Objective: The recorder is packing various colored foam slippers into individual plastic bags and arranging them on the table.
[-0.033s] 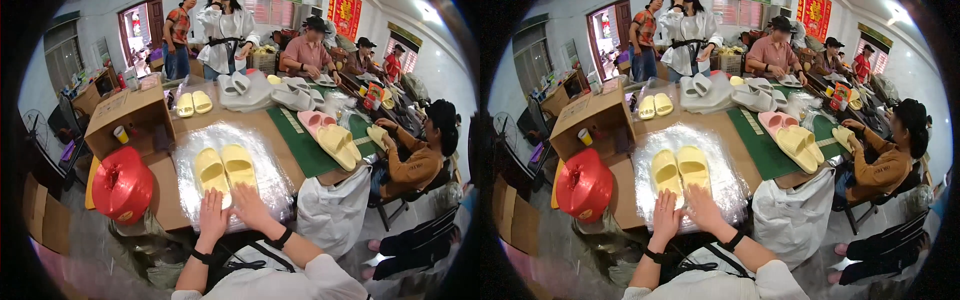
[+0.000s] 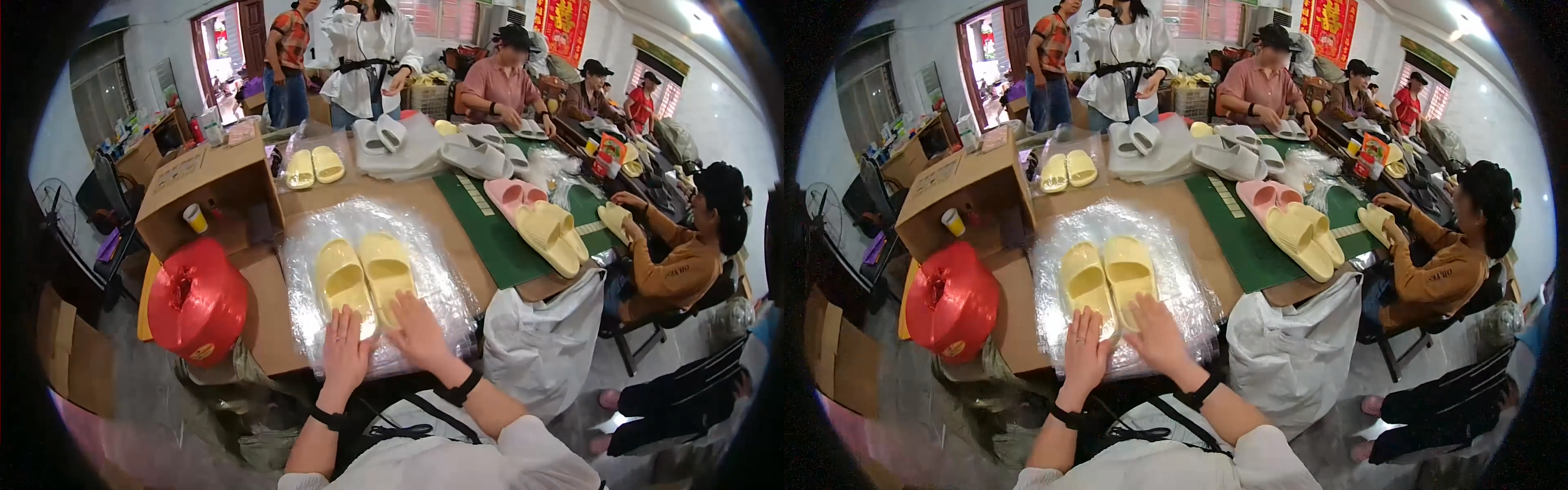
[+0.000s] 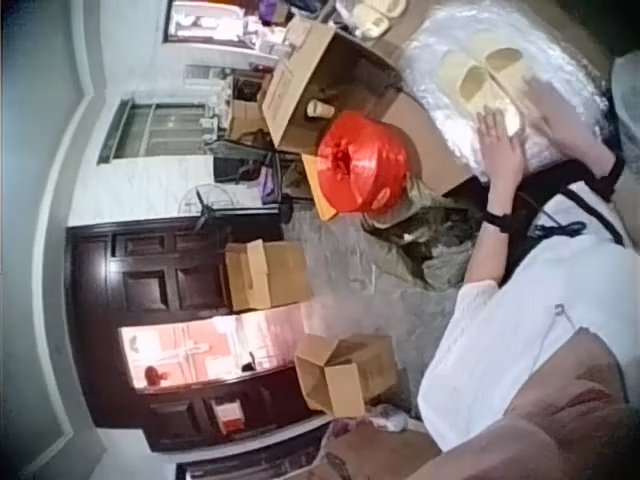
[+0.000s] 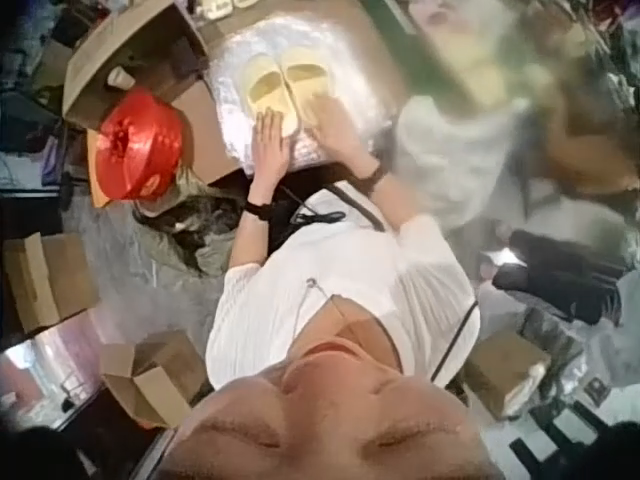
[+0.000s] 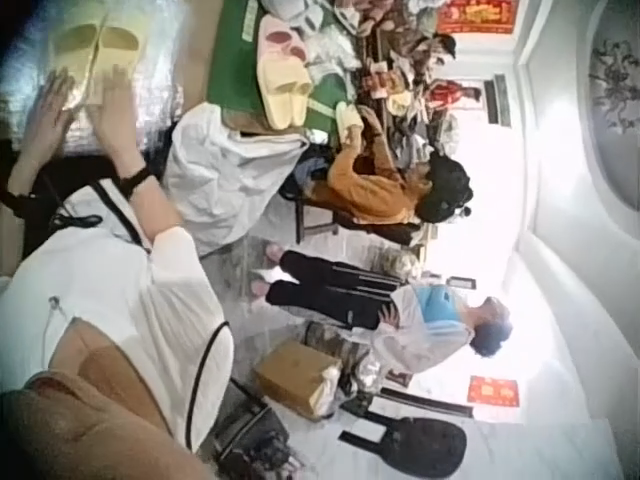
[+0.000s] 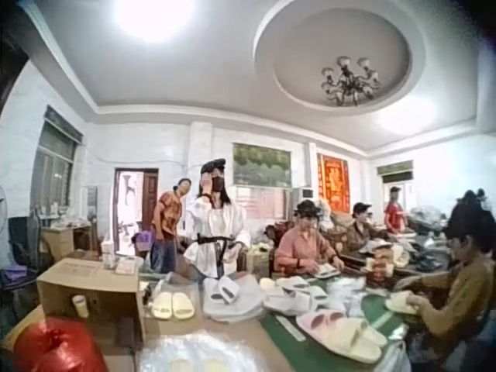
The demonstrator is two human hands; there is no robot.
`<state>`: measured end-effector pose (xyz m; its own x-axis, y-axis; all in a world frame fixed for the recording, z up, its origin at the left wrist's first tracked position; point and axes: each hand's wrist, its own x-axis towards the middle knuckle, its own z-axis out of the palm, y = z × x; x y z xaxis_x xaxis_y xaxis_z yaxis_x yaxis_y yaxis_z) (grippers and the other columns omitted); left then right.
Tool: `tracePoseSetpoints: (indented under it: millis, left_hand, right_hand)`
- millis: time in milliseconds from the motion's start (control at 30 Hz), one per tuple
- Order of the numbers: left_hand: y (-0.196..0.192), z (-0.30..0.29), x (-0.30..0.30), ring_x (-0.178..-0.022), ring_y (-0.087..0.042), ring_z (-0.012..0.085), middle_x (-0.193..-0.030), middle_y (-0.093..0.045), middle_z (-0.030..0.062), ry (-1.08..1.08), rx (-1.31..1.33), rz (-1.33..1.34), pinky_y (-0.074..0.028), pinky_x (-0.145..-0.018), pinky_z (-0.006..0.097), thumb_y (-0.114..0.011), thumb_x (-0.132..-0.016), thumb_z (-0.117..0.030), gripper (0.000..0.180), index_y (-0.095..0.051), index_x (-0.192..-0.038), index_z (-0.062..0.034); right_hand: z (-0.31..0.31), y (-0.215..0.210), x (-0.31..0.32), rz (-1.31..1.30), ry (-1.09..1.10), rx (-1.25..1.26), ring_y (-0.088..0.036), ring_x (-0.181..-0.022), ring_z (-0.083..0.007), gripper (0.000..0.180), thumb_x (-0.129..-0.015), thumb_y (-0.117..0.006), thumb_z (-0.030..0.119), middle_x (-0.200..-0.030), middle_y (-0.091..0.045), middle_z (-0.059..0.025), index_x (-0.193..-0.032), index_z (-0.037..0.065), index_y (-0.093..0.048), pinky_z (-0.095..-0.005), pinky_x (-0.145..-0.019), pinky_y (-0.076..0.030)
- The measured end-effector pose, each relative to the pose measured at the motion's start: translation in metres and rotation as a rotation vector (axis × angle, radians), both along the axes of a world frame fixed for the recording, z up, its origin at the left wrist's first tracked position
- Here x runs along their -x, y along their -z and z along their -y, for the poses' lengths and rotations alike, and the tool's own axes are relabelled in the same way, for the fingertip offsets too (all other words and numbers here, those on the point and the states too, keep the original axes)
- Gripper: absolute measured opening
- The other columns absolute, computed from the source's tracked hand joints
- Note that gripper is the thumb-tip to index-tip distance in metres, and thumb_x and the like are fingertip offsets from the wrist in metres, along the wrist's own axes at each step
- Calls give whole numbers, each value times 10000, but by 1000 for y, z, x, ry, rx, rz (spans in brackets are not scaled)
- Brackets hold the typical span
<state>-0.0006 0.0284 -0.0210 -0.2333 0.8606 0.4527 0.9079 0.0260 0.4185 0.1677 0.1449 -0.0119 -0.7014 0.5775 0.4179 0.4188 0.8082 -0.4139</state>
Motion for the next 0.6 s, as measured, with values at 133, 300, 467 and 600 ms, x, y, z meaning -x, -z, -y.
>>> tracePoseSetpoints:
  millis: [133, 300, 467, 600]
  left_hand:
    - [-7, 3, 2, -1439, -285, 424, -1537, -340, 260, 27, 35, 12, -251, -1174, 481, -598, -906, -143, 571, -426, -1421, 34]
    - [-7, 8, 7, -1295, -412, 432, -1449, -385, 289, -141, -190, 148, -322, -1100, 491, -689, -860, -195, 680, -394, -1426, 37]
    - [-20, 2, 19, -1099, -503, 429, -1145, -576, 268, -409, 107, 202, -329, -1042, 514, -813, -737, -367, 832, -468, -1343, 87]
    - [-50, -11, 20, -926, -648, 368, -988, -669, 217, -379, 269, 445, -511, -857, 429, -852, -679, -390, 860, -511, -1281, 121]
  right_hand:
    - [-15, 14, -24, -36, 86, 39, -345, -1417, -391, 677, -930, -604, 328, -1522, -385, -224, -1472, -8, -377, -492, -1169, -263]
    - [-13, 20, -27, -36, 89, 4, -358, -1410, -379, 674, -943, -587, 330, -1526, -382, -213, -1476, -15, -362, -478, -1169, -274]
    - [-11, 19, -28, -66, 70, 10, -341, -1412, -406, 666, -951, -571, 302, -1532, -361, -233, -1483, -24, -338, -486, -1162, -275]
    - [-14, 23, -29, -68, 100, 4, -355, -1416, -369, 692, -939, -592, 346, -1533, -378, -205, -1484, -9, -356, -472, -1174, -267]
